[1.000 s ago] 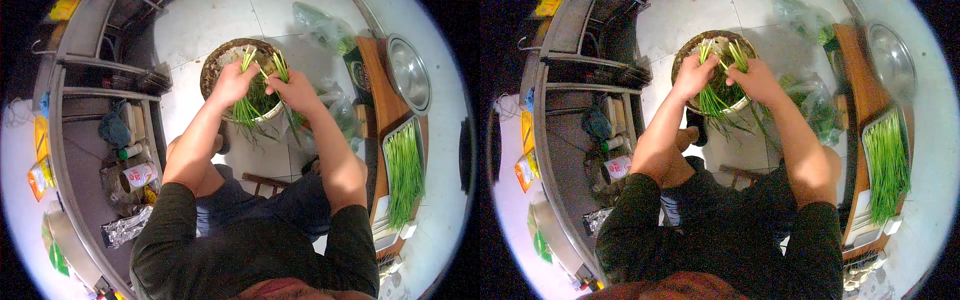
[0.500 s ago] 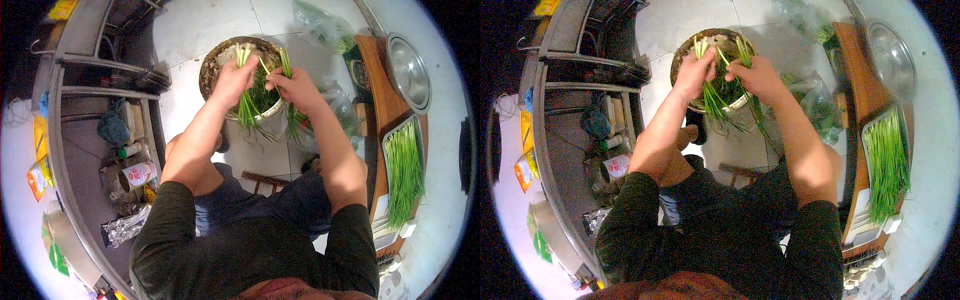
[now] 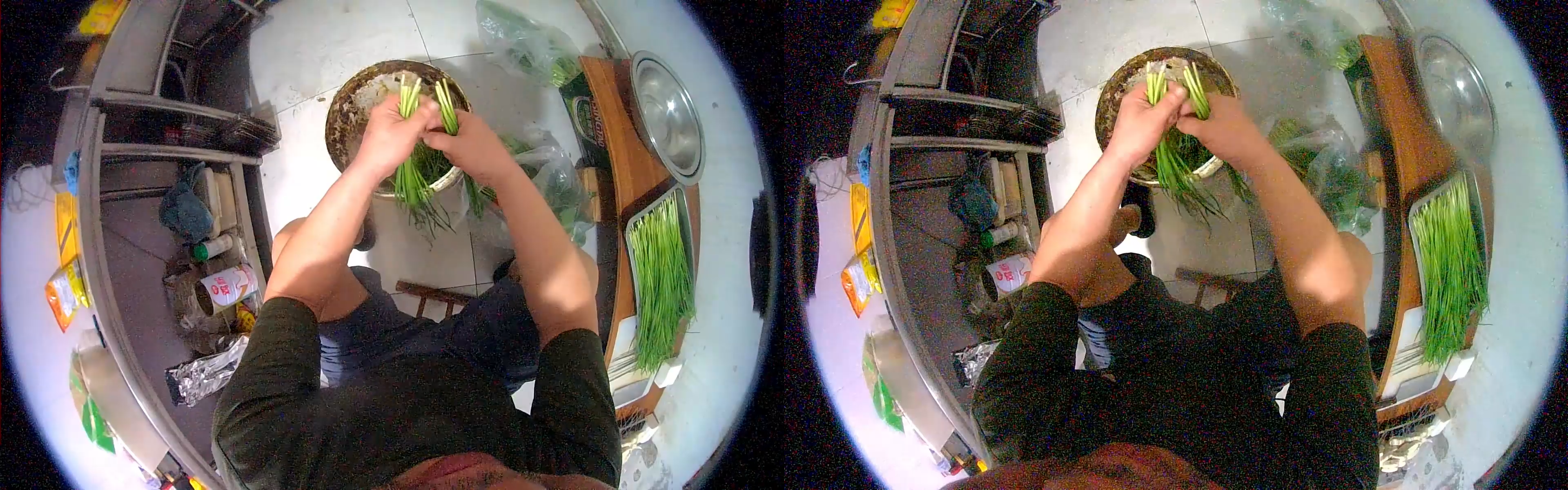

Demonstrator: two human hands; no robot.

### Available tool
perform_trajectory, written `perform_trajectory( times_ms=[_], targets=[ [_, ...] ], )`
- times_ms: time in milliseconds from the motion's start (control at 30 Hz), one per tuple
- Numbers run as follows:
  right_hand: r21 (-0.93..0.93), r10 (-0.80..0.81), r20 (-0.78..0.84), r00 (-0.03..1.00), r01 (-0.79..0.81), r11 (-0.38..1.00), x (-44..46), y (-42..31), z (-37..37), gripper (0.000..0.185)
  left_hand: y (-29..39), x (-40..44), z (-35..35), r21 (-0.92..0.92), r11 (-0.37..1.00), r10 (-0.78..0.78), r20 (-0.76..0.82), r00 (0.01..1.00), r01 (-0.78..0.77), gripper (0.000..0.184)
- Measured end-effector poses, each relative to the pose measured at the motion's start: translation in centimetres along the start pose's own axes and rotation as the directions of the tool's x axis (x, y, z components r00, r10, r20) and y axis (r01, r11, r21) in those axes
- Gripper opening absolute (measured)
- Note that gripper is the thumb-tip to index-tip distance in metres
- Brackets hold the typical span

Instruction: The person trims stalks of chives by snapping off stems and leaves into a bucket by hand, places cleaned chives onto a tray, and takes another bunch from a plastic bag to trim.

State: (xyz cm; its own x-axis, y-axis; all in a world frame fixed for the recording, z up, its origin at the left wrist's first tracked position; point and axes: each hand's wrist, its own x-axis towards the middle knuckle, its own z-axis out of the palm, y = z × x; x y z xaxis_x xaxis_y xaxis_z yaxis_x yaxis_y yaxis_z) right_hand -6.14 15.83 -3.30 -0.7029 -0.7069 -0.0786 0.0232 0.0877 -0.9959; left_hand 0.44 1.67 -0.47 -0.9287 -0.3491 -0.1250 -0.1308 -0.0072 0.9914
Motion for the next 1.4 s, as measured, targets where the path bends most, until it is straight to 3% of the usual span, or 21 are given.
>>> perform_trajectory(
  times_ms=[100, 200, 300, 400, 500, 600, 700, 800, 900, 1100, 1200, 1300, 1400],
  targets=[
    [-0.186, 0.105, 0.005, 0.995, -0.102, 0.977, -0.5, -1.2, 0.0, 0.024, -0.1, 0.0, 0.2, 0.052, 0.999, 0.0, 0.026, 1.0, -0.001, 0.015],
    [-0.08, 0.313, 0.103, 0.944, -0.306, 0.949, -0.2, -1.3, -0.4, 0.023, -0.3, 0.2, -0.3, -0.018, 0.999, -0.036, 0.056, 0.998, 0.037, 0.013],
    [0.309, 0.265, 0.102, 0.959, -0.283, 0.908, -0.7, -1.8, -0.1, 0.034, 0.9, -0.1, -0.4, -0.103, 0.991, -0.085, 0.028, 0.996, 0.088, 0.013],
    [0.406, 0.252, 0.035, 0.967, -0.244, 0.881, -0.6, -1.4, 0.1, 0.031, 0.5, 0.5, -1.0, -0.024, 0.997, -0.073, -0.03, 0.997, 0.072, 0.014],
    [0.094, 0.132, -0.187, 0.974, -0.116, 0.989, 0.4, 0.9, -1.3, 0.024, 0.4, 0.7, -1.6, -0.082, 0.991, -0.106, 0.007, 0.994, 0.106, 0.015],
    [-0.085, 0.15, -0.3, 0.942, -0.183, 0.979, 0.7, 0.3, -2.1, 0.026, -0.1, 1.0, -1.5, -0.09, 0.993, -0.077, 0.017, 0.997, 0.079, 0.015],
    [-0.175, -0.042, -0.247, 0.968, -0.002, 0.984, -0.1, -0.5, -1.1, 0.029, 0.1, 1.0, -1.5, -0.079, 0.994, -0.078, 0.034, 0.996, 0.08, 0.015],
    [-0.29, -0.015, -0.16, 0.987, -0.033, 0.956, -0.7, -0.8, -1.0, 0.034, 0.7, 0.5, -0.9, -0.013, 0.995, -0.099, 0.03, 0.995, 0.099, 0.017],
    [-0.285, 0.01, -0.119, 0.993, -0.044, 0.957, -0.7, -1.6, -0.9, 0.035, 0.5, 0.5, -0.8, 0.043, 0.995, -0.092, 0.024, 0.995, 0.091, 0.017],
    [-0.503, -0.148, -0.364, 0.92, -0.06, 0.862, -0.1, -1.1, -2.6, 0.036, 0.5, 0.6, -1.3, 0.055, 0.994, -0.096, 0.052, 0.994, 0.093, 0.015],
    [-0.422, -0.078, -0.339, 0.938, -0.078, 0.903, -0.6, -3.0, -3.8, 0.034, 0.6, 0.6, -1.3, 0.017, 0.996, -0.085, 0.066, 0.994, 0.084, 0.014],
    [-0.32, -0.038, -0.143, 0.989, -0.01, 0.947, -1.2, -1.6, -2.5, 0.033, 0.6, 0.6, -0.9, 0.004, 0.997, -0.08, 0.065, 0.995, 0.08, 0.014],
    [-0.272, -0.014, -0.173, 0.985, -0.035, 0.962, -1.3, -1.5, -1.5, 0.033, 0.2, 0.6, -0.6, -0.006, 0.996, -0.092, 0.1, 0.991, 0.093, 0.014]
  ],
)
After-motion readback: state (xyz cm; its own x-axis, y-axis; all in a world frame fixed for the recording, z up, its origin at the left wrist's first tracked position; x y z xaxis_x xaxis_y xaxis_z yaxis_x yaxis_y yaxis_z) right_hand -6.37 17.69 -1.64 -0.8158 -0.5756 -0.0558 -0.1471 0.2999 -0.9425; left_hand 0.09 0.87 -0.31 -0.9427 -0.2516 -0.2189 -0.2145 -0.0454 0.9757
